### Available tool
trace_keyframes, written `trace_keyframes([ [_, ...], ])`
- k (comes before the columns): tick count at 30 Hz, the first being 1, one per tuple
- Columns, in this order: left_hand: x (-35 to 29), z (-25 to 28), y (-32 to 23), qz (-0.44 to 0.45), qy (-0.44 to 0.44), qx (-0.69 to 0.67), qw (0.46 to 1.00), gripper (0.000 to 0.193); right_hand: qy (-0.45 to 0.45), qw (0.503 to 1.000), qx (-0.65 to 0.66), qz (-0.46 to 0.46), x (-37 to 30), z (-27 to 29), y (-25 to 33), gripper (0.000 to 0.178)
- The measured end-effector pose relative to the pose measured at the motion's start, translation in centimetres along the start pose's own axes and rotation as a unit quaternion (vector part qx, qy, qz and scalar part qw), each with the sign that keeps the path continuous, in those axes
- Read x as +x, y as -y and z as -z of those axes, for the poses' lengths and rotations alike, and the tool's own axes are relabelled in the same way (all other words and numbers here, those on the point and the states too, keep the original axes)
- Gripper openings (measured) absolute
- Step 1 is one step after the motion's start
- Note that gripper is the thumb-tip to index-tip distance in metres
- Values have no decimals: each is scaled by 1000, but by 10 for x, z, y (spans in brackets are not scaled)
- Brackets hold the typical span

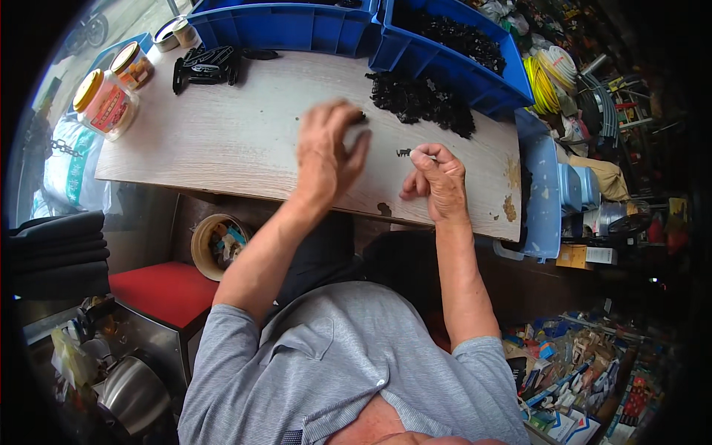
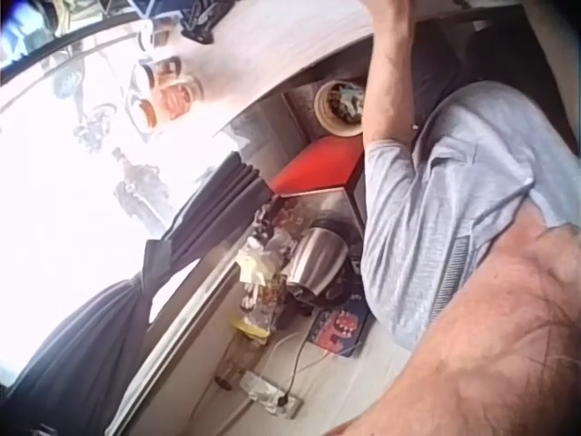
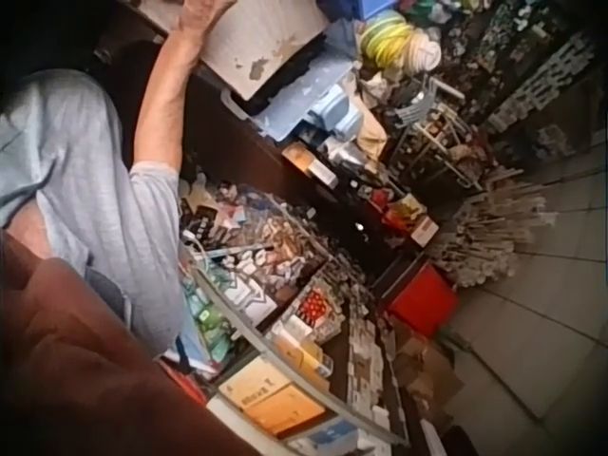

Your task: Assembling small black plastic mechanical components by hand at a workbench.

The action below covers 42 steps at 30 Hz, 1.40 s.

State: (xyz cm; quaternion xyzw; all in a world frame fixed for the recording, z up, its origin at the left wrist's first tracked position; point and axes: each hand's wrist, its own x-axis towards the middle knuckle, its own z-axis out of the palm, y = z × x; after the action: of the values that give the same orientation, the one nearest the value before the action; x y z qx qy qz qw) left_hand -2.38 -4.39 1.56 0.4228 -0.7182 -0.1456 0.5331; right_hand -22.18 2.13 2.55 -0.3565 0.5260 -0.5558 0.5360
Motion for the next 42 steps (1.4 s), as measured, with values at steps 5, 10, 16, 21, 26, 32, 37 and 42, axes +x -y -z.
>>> trace_keyframes([
  [5,13,13,39,-12,90,217,972,33,-23,1000,10,18,-1,-3,1,19],
  [10,-6,2,20,74,146,-72,984,26,-22,995,91,45,-1,-5,-4,17],
  [16,-20,-14,-23,312,225,-451,805,26,3,992,98,78,-5,-4,-8,13],
  [21,-18,-17,-31,335,240,-496,764,25,11,993,95,76,-7,1,-8,15],
  [26,-18,-18,-29,327,238,-503,763,24,13,995,80,57,-4,3,-5,16],
  [32,-5,-17,-38,420,208,-474,745,22,20,996,81,44,-1,2,-4,15],
  [37,-10,-26,-33,412,185,-479,753,18,13,998,48,38,-5,-1,4,16],
  [42,-12,-20,-36,429,133,-485,750,14,0,998,-60,-15,-4,-13,14,29],
])
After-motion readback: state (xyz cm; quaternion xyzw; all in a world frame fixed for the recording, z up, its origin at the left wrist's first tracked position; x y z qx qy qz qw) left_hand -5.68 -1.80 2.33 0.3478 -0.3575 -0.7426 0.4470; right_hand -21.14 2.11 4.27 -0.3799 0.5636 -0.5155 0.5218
